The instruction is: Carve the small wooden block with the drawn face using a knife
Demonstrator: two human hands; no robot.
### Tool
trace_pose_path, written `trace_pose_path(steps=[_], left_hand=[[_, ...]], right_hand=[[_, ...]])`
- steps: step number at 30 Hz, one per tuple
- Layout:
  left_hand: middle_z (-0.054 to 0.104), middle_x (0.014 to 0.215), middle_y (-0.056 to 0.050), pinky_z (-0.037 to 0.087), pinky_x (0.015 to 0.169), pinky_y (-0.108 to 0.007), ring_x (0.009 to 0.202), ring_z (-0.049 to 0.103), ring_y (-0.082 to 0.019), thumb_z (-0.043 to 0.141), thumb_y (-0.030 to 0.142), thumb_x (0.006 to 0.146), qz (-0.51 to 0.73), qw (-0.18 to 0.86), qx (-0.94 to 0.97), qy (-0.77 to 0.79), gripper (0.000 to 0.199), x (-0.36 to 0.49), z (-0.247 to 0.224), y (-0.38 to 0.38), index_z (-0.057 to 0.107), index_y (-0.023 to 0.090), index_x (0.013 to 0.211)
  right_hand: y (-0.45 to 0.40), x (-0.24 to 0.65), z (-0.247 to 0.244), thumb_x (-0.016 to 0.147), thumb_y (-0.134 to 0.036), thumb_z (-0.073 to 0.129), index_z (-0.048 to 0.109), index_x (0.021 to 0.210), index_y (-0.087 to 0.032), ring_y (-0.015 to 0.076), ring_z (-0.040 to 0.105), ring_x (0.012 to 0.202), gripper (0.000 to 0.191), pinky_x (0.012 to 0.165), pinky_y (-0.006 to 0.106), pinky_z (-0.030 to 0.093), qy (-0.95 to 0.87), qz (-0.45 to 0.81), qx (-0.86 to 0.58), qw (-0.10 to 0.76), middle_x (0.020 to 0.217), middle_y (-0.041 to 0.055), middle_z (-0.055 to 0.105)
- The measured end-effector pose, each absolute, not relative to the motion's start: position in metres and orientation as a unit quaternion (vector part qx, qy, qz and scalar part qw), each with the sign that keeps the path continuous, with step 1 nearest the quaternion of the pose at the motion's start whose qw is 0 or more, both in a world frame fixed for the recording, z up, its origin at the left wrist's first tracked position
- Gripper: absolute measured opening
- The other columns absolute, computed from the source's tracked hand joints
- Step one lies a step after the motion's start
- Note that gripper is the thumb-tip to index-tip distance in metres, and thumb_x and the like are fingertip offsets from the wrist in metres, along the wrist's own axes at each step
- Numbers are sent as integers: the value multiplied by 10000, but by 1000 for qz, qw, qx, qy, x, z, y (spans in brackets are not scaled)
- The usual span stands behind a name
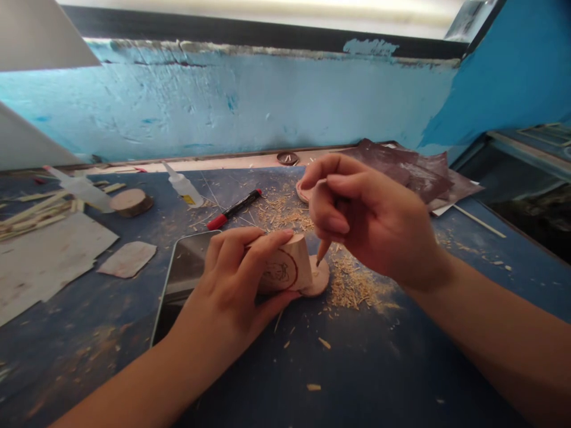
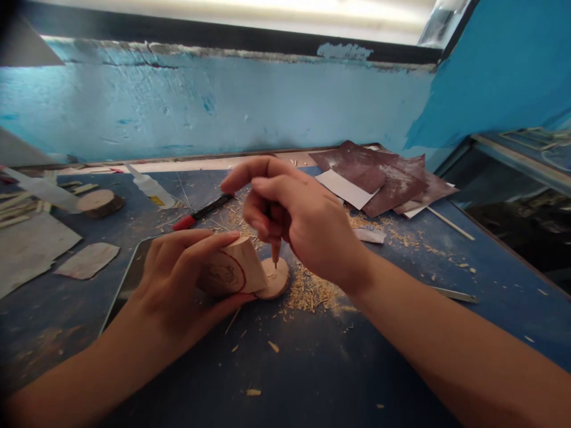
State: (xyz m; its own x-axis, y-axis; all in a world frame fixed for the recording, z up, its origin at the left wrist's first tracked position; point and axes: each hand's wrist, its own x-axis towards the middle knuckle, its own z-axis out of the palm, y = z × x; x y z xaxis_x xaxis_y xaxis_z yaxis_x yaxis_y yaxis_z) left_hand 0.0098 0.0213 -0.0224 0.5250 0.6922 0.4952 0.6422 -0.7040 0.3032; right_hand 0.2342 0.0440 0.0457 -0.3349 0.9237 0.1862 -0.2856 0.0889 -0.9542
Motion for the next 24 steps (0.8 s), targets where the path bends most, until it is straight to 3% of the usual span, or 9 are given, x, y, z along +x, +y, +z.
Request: trace_pose_path(steps=[2,5,7,12,17,24], left_hand=[[519,1325,-107,482,1109,-585,1268,490,-350,802,246,867,311,40,873,374,736,9,-24,22,436,290,1504],[512,1342,-122,493,1093,-598,1273,489,-363,791,260,877,315,33,874,369,725,8,-25,23,438,285,1510],[522,1327,-130,518,1067,-588,1260,502,-366,809,264,861,318,29,872,371,735,10,-25,22,452,273,1503],[553,1265,-123,557,1018,-571,1203,537,-351,810,269,866,334,11,860,387,700,13,-26,17,484,297,1485],[546,1255,-105,572,994,-577,1185,533,-343,751,291,921,330,4,851,409,648,14,-26,11,462,349,1498],[535,1238,-109,555,1014,-575,1179,518,-348,690,295,966,321,-43,852,410,576,17,-24,12,478,346,1499]], right_hand=[[48,235,36,1021,-258,411,656,888,-196,122,373,508,286,505,259,353,-559,639,-254,464,549,-49,433],[53,234,24,1003,-298,411,615,765,-180,93,279,458,335,464,245,282,-547,663,-222,461,515,-75,327],[52,233,27,968,-238,427,569,741,-192,81,217,445,272,440,234,223,-512,660,-234,499,530,-88,279],[36,225,60,889,-133,401,480,661,-222,92,173,423,257,413,237,213,-457,601,-269,598,496,-84,217],[23,214,78,817,-28,407,472,603,-227,94,238,378,299,372,238,235,-457,561,-302,621,451,-65,275],[26,209,64,811,-9,432,518,637,-218,84,233,387,285,381,230,204,-466,540,-268,648,458,-78,308]])
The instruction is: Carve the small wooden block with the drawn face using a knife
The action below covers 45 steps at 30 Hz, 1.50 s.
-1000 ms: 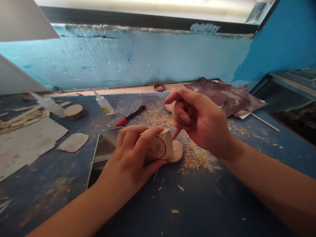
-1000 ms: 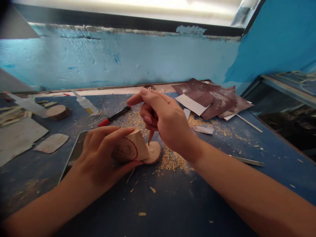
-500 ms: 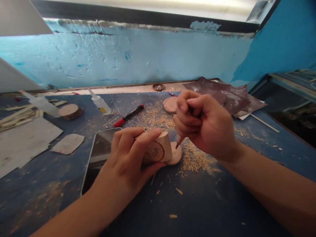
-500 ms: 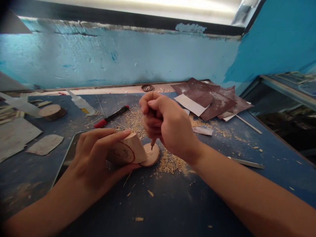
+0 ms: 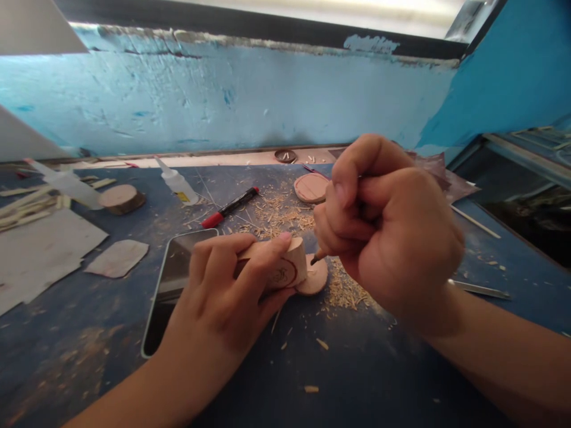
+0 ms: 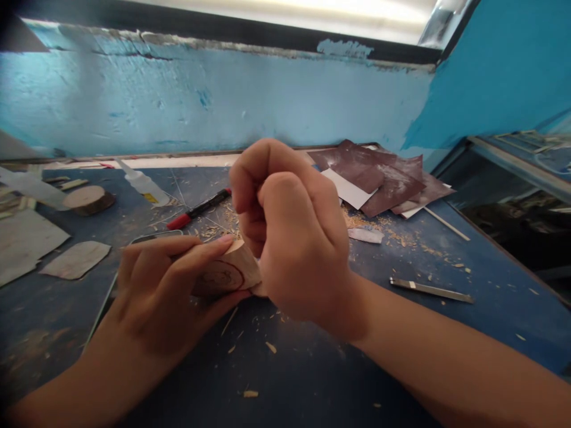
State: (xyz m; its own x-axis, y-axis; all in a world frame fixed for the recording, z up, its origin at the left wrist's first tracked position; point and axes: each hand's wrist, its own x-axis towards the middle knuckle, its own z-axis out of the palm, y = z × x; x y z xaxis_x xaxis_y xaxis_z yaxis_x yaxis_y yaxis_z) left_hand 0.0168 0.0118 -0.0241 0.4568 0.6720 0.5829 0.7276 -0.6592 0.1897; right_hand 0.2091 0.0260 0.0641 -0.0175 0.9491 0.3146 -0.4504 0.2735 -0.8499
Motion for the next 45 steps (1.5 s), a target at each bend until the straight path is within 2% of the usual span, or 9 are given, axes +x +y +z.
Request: trace_pose_path(steps=[5,17,22,27,31,35,37,41,45], left_hand=[[539,1235,-116,559,1005,-556,1169,521,-352,718,297,946,-325,40,-855,-402,592,15,-25,13,486,319,1490],[554,1223,-100,541,1025,-474,1154,547,-316,780,269,899,-331,63,-854,-396,622,17,-28,14,519,305,1463],[550,1211,-86,552,1009,-487,1139,551,-317,823,297,865,-335,72,-851,-399,684,16,-29,15,506,314,1471],[531,1238,-93,540,1031,-474,1165,528,-311,782,226,891,-324,52,-854,-404,693,16,-28,14,467,320,1502],[540,1218,-93,539,1019,-453,1139,537,-303,826,228,849,-334,68,-854,-393,727,16,-28,14,490,304,1489],[547,1210,-87,537,1009,-440,1128,544,-298,823,220,848,-333,69,-852,-397,727,15,-29,15,488,310,1487],[545,1215,-89,537,1006,-443,1132,544,-301,816,220,853,-327,65,-854,-399,717,15,-29,15,490,318,1484],[540,1220,-96,533,1007,-447,1147,536,-310,812,229,856,-330,61,-853,-399,715,15,-29,15,488,311,1488],[540,1227,-96,526,1017,-450,1149,540,-310,821,230,850,-329,67,-854,-397,715,15,-29,15,494,310,1481]], right_hand=[[28,210,63,744,35,405,490,602,-212,81,233,377,297,377,224,201,-479,521,-257,658,457,-74,316],[34,202,44,837,-58,448,483,627,-228,91,267,388,272,377,234,215,-479,492,-286,668,482,-76,323],[35,204,45,787,-33,469,507,622,-230,95,271,357,259,361,244,214,-488,491,-281,665,454,-77,323],[35,205,42,862,-80,456,515,630,-234,101,281,366,284,367,251,216,-475,503,-302,657,466,-75,320],[35,203,41,848,-77,448,513,622,-235,97,278,360,283,377,249,217,-469,482,-286,683,465,-78,310],[35,202,40,858,-90,449,523,644,-229,97,283,378,265,379,247,223,-470,504,-313,654,476,-76,329],[35,203,41,843,-77,439,510,620,-228,93,275,364,279,377,242,227,-473,484,-294,675,452,-81,309],[34,203,44,839,-86,454,501,618,-231,98,311,386,268,377,244,236,-470,489,-330,656,466,-67,365],[33,202,45,807,-55,439,502,606,-231,89,275,362,275,372,237,232,-463,485,-310,673,447,-77,314]])
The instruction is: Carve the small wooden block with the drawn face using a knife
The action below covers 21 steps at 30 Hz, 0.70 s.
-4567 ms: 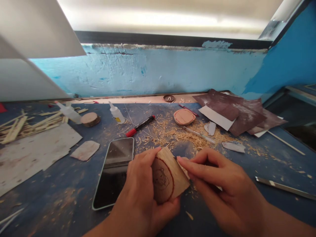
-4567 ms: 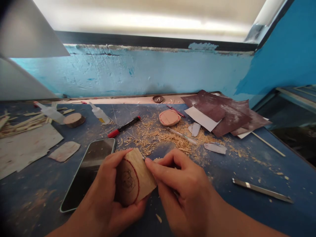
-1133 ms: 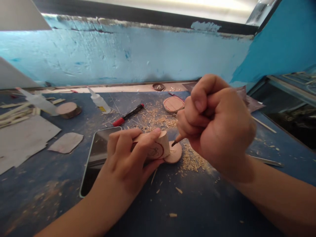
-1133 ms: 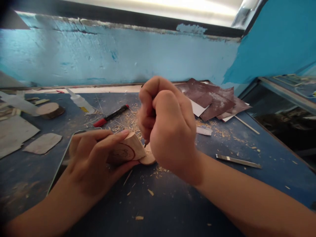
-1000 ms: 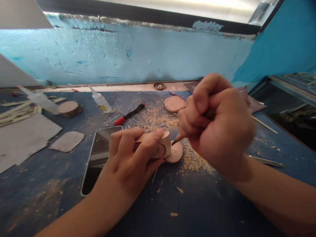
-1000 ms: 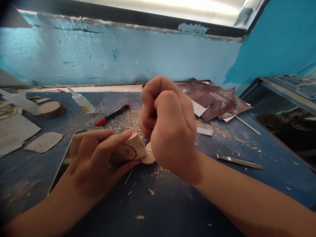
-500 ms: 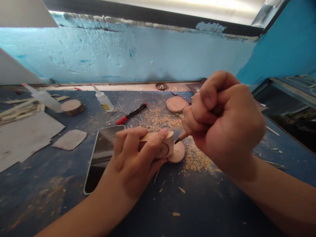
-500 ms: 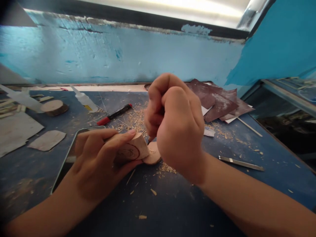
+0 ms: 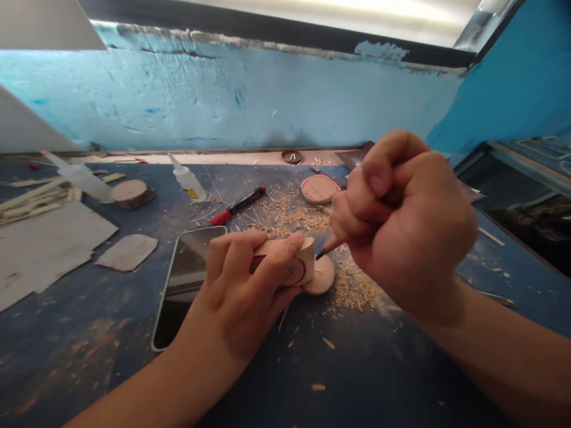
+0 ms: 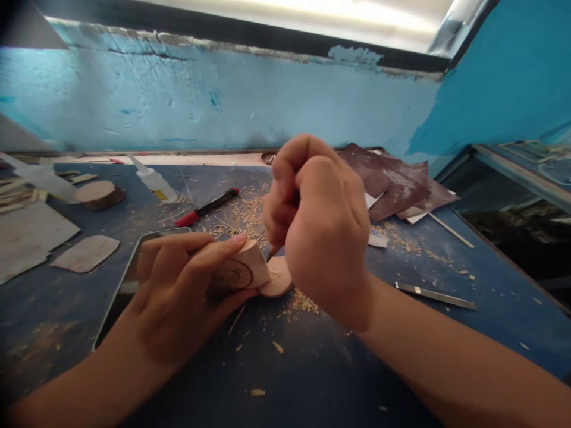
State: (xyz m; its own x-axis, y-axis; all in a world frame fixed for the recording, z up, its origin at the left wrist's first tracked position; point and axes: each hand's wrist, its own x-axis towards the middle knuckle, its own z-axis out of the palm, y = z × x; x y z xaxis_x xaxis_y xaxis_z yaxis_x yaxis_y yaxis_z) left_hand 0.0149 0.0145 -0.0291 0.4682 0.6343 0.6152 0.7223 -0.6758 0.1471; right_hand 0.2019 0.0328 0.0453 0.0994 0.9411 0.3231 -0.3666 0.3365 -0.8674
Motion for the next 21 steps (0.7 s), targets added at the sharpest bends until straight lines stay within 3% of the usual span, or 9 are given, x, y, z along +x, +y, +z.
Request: trace_pose_path(steps=[11,21], left_hand=[[539,1219,-98,535,1008,-449,1144,537,-307,783,228,883,-332,64,-852,-401,669,15,-28,14,493,310,1480],[539,1219,-96,537,1014,-440,1168,534,-306,771,224,904,-330,74,-855,-394,619,18,-25,12,522,305,1465]], right_hand=[[34,203,37,873,-101,463,517,635,-231,106,302,394,277,381,246,241,-467,488,-322,663,492,-67,341],[27,201,51,902,-84,461,459,635,-238,100,242,404,308,392,257,224,-446,495,-310,678,496,-74,254]])
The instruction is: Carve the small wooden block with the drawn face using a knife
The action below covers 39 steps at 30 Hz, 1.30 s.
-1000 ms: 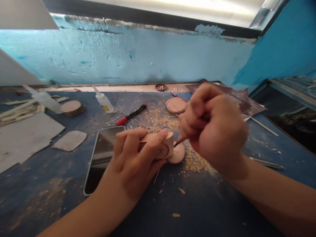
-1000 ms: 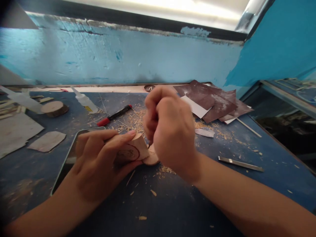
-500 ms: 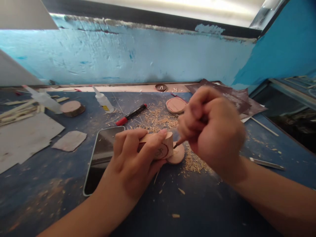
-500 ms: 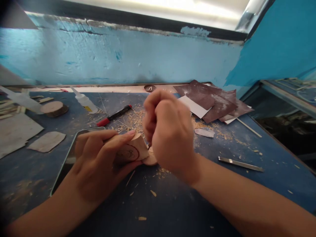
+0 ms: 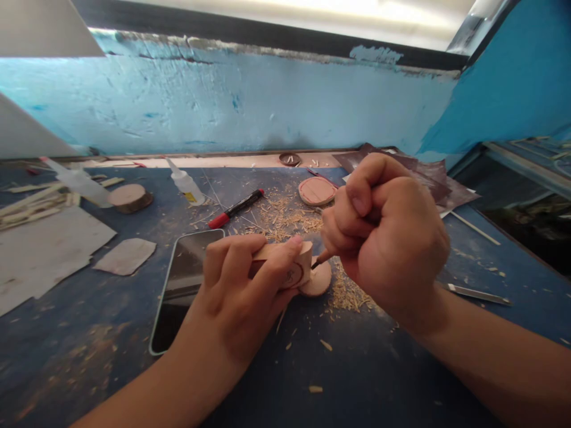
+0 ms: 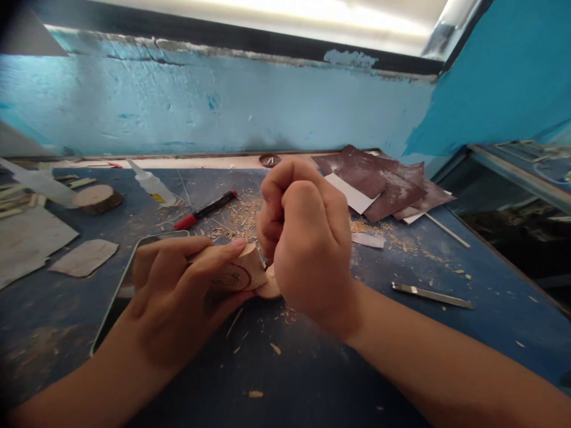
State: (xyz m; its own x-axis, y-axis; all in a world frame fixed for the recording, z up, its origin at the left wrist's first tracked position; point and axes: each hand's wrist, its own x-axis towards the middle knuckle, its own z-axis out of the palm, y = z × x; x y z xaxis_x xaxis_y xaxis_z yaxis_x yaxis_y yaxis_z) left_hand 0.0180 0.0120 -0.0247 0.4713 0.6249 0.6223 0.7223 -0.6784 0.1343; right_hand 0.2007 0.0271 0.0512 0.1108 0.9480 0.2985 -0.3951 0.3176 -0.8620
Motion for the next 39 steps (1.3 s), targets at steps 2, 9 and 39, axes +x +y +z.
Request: trace_pose_path(steps=[2,9,39], left_hand=[[541,1212,-90,538,1005,-432,1153,541,-298,774,225,903,-330,82,-854,-394,625,18,-25,12,521,312,1468],[553,1199,-74,532,977,-389,1135,555,-282,782,238,902,-338,90,-852,-390,592,18,-27,11,550,323,1440],[592,1289,-110,415,1113,-617,1241,560,-370,780,279,849,-343,-18,-848,-403,631,10,-19,22,505,293,1417]], right_hand=[[26,199,46,900,-81,444,468,643,-237,100,245,403,301,393,259,216,-438,485,-303,693,505,-74,255],[31,199,39,881,-115,460,493,634,-236,95,271,395,278,385,242,232,-436,471,-341,687,507,-80,311],[34,223,37,940,-83,390,519,806,-230,119,554,517,237,504,250,470,-632,404,-433,500,604,-65,483]])
